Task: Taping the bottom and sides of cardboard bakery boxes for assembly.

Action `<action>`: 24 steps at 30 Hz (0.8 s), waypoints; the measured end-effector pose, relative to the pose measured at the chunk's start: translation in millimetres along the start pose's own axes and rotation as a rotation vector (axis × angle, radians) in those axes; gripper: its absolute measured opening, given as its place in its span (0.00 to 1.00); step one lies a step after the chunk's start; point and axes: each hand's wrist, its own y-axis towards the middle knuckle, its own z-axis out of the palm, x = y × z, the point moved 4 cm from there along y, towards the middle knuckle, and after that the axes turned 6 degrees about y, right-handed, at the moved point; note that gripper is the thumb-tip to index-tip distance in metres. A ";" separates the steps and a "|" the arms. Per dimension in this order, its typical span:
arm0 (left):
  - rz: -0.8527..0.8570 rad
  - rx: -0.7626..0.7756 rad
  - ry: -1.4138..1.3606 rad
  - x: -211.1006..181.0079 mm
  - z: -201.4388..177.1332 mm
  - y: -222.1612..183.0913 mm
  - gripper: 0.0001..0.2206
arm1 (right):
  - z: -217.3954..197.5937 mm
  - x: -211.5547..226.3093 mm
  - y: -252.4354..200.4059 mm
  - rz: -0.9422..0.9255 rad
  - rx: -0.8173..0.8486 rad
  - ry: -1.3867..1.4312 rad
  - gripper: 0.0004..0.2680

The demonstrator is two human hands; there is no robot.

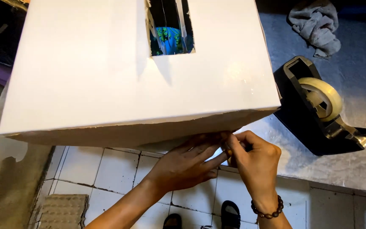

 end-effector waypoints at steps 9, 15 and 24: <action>-0.004 -0.095 0.026 -4.3 7.7 -12.2 0.29 | -8.8 4.1 2.8 -0.121 0.018 -0.233 0.09; -0.043 -0.077 -0.038 -7.9 5.0 -18.2 0.31 | -18.7 14.3 0.9 -0.313 -0.031 -0.405 0.08; -0.067 -0.087 -0.026 -16.7 -0.7 -18.1 0.28 | -27.5 2.0 7.5 -0.252 0.120 -0.184 0.08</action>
